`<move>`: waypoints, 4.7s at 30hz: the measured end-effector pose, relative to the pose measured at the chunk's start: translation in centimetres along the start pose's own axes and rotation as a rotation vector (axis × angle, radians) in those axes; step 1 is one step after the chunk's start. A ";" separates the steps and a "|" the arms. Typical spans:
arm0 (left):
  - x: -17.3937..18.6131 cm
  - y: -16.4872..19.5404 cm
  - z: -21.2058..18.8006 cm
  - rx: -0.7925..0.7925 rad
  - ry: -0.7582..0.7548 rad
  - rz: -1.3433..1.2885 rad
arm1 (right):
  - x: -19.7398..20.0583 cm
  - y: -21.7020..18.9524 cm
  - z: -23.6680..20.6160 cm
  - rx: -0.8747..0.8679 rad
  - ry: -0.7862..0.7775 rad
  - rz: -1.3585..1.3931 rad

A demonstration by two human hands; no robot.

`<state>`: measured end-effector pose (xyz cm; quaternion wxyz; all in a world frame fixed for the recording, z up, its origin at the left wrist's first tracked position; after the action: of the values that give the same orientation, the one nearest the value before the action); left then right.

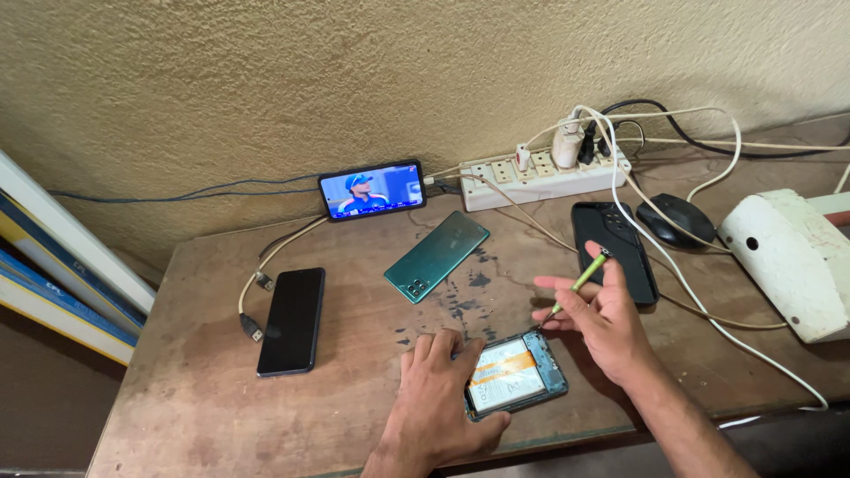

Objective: The person pries open the back cover of a smartphone and works on its internal components, using a small green pry tool to lift and adjust the battery and internal parts while holding the phone steady with the other hand. The phone's back cover and another phone rest on the wooden workbench beside them.

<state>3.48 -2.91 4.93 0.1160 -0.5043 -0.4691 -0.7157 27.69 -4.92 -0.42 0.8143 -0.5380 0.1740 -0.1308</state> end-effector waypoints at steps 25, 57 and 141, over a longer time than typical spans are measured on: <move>-4.7 -2.5 7.4 0.743 -0.005 -0.352 | -2.0 -0.8 -0.6 0.067 -0.051 -0.048; -5.1 -1.9 8.4 0.723 -0.177 -0.256 | -2.3 -0.7 -0.5 0.108 -0.107 -0.129; -4.8 -1.7 7.8 0.543 -0.047 -0.321 | -1.2 -2.3 -0.7 0.279 -0.030 -0.072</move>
<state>9.42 2.71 0.40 0.1209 -0.3908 -0.7194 -0.5614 26.21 -5.89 1.64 0.8784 -0.4275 0.1226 -0.1751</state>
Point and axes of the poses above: each hand's wrist, its own z-axis towards the middle knuckle, its own x-axis out of the back of the hand, y = z × x, the point moved 8 cm from there along z, towards the middle knuckle, and after that the axes turned 14 degrees about x, right-handed, at the moved point
